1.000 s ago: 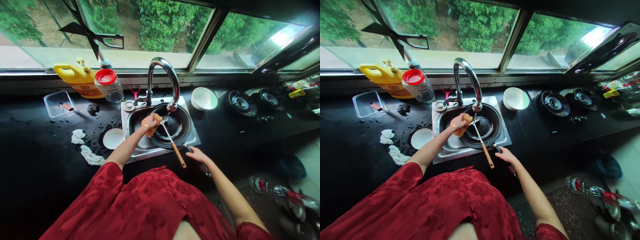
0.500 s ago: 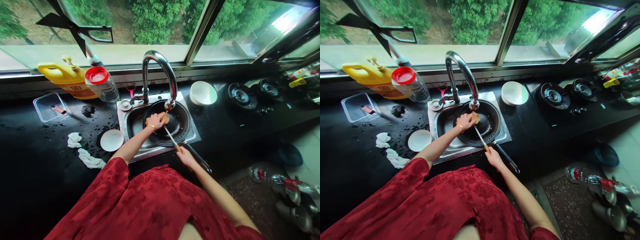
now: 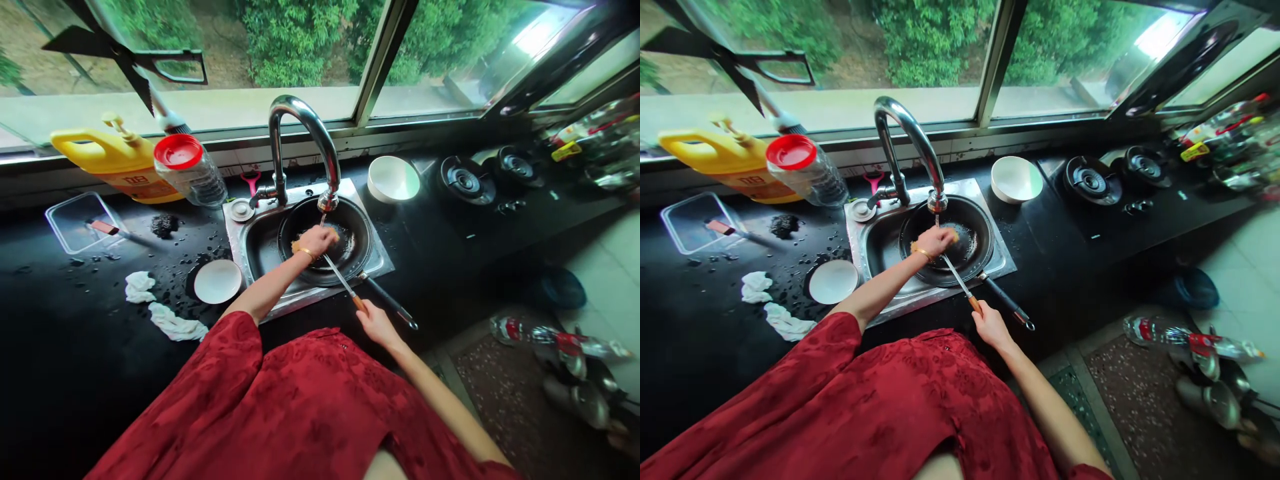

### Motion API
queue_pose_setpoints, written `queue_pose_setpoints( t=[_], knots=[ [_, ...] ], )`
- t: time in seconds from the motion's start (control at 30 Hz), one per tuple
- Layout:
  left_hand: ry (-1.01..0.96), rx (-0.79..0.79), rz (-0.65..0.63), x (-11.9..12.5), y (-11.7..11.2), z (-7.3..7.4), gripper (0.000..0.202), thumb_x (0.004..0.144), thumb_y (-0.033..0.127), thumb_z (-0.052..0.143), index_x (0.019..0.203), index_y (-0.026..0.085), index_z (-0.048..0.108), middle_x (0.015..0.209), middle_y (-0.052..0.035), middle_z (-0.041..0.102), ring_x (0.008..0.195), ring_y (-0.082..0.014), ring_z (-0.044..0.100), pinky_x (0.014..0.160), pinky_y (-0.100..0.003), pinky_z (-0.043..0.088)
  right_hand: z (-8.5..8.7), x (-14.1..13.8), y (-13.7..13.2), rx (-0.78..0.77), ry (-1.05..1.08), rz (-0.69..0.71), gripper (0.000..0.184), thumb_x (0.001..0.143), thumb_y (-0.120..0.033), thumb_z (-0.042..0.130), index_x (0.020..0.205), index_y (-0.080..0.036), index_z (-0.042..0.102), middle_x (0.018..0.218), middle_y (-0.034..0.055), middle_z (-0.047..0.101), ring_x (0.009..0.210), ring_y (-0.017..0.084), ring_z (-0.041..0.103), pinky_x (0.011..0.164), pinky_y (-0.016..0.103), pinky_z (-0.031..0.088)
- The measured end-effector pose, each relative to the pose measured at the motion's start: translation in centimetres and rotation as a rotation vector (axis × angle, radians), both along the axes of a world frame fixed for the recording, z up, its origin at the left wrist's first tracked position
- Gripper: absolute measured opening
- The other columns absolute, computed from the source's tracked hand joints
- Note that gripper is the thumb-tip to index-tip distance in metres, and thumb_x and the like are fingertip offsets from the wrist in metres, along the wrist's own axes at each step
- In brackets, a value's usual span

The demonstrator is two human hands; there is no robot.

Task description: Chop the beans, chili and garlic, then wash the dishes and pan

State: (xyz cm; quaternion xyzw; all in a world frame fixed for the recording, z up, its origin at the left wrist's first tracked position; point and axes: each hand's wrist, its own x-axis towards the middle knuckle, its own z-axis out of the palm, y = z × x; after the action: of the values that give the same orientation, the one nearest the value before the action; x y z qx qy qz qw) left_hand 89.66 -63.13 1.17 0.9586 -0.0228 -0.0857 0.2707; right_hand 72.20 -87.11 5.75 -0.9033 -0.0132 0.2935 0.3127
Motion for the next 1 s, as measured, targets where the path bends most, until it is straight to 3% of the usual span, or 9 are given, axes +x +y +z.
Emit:
queue_pose_setpoints(
  t=[0.07, 0.23, 0.37, 0.5, 0.67, 0.8, 0.93, 1.0],
  knots=[
    [0.003, 0.004, -0.066, -0.1, -0.6, 0.3, 0.045, 0.089, 0.056, 0.036, 0.107, 0.029, 0.067, 0.102, -0.0065, 0.06, 0.096, -0.0205, 0.056, 0.079, -0.027, 0.04, 0.0, 0.0, 0.4, 0.0, 0.004, -0.007, 0.017, 0.084, -0.031, 0.043, 0.089, -0.02, 0.054, 0.061, -0.0018, 0.049, 0.058, 0.015, 0.047, 0.058, 0.024, 0.032],
    [0.123, 0.046, 0.215, 1.0, -0.1, 0.5, 0.05, 0.09, 0.056, 0.032, 0.105, 0.026, 0.068, 0.102, -0.0092, 0.061, 0.094, -0.0235, 0.058, 0.076, -0.03, 0.042, 0.0, -0.6, 0.9, 0.034, 0.0, -0.016, 0.021, 0.084, -0.034, 0.042, 0.094, -0.02, 0.055, 0.067, -0.0003, 0.054, 0.06, 0.015, 0.048, 0.06, 0.025, 0.033],
    [0.069, -0.018, 0.101, 1.1, -0.3, 0.5, 0.047, 0.089, 0.057, 0.034, 0.107, 0.029, 0.067, 0.104, -0.0074, 0.062, 0.097, -0.0231, 0.058, 0.079, -0.029, 0.043, 0.0, -0.6, 1.0, 0.037, 0.005, -0.062, 0.021, 0.084, -0.034, 0.041, 0.091, -0.02, 0.055, 0.065, -0.0007, 0.053, 0.061, 0.015, 0.048, 0.06, 0.025, 0.034],
    [0.144, 0.039, 0.257, 1.3, 0.0, 0.8, 0.048, 0.09, 0.054, 0.033, 0.108, 0.027, 0.067, 0.102, -0.01, 0.062, 0.093, -0.0243, 0.059, 0.076, -0.031, 0.044, 0.0, -0.4, 1.1, 0.092, -0.013, -0.04, 0.024, 0.084, -0.035, 0.041, 0.094, -0.019, 0.056, 0.067, -0.0005, 0.054, 0.062, 0.015, 0.049, 0.061, 0.025, 0.034],
    [0.053, 0.037, 0.045, 1.2, 0.2, 1.0, 0.044, 0.089, 0.056, 0.036, 0.107, 0.03, 0.067, 0.105, -0.0068, 0.06, 0.096, -0.0219, 0.058, 0.08, -0.03, 0.044, 0.1, 0.0, 1.5, 0.058, -0.016, -0.071, 0.025, 0.084, -0.035, 0.042, 0.093, -0.018, 0.058, 0.066, -0.0007, 0.054, 0.061, 0.015, 0.05, 0.06, 0.025, 0.034],
    [0.155, 0.122, 0.201, 1.1, 0.5, 1.1, 0.047, 0.09, 0.054, 0.033, 0.107, 0.028, 0.068, 0.104, -0.0092, 0.06, 0.092, -0.0233, 0.059, 0.077, -0.032, 0.045, 0.2, 0.2, 1.8, 0.077, -0.025, -0.028, 0.028, 0.085, -0.034, 0.041, 0.099, -0.017, 0.059, 0.07, 0.0009, 0.058, 0.064, 0.016, 0.053, 0.062, 0.025, 0.035],
    [0.072, 0.1, 0.038, 1.0, 0.3, 1.2, 0.045, 0.088, 0.056, 0.037, 0.106, 0.028, 0.068, 0.106, -0.0079, 0.06, 0.095, -0.0228, 0.059, 0.077, -0.03, 0.044, 0.5, 0.6, 1.9, 0.007, -0.014, -0.035, 0.029, 0.086, -0.034, 0.04, 0.1, -0.017, 0.059, 0.071, 0.0023, 0.058, 0.065, 0.017, 0.054, 0.062, 0.026, 0.035],
    [0.116, 0.123, 0.061, 1.4, 0.3, 1.3, 0.047, 0.089, 0.056, 0.036, 0.104, 0.026, 0.069, 0.105, -0.0093, 0.06, 0.092, -0.0238, 0.059, 0.076, -0.031, 0.044, 0.6, 0.7, 1.8, -0.009, -0.032, -0.005, 0.028, 0.086, -0.032, 0.041, 0.102, -0.017, 0.059, 0.071, 0.0027, 0.059, 0.065, 0.017, 0.054, 0.063, 0.026, 0.035]
  ],
)
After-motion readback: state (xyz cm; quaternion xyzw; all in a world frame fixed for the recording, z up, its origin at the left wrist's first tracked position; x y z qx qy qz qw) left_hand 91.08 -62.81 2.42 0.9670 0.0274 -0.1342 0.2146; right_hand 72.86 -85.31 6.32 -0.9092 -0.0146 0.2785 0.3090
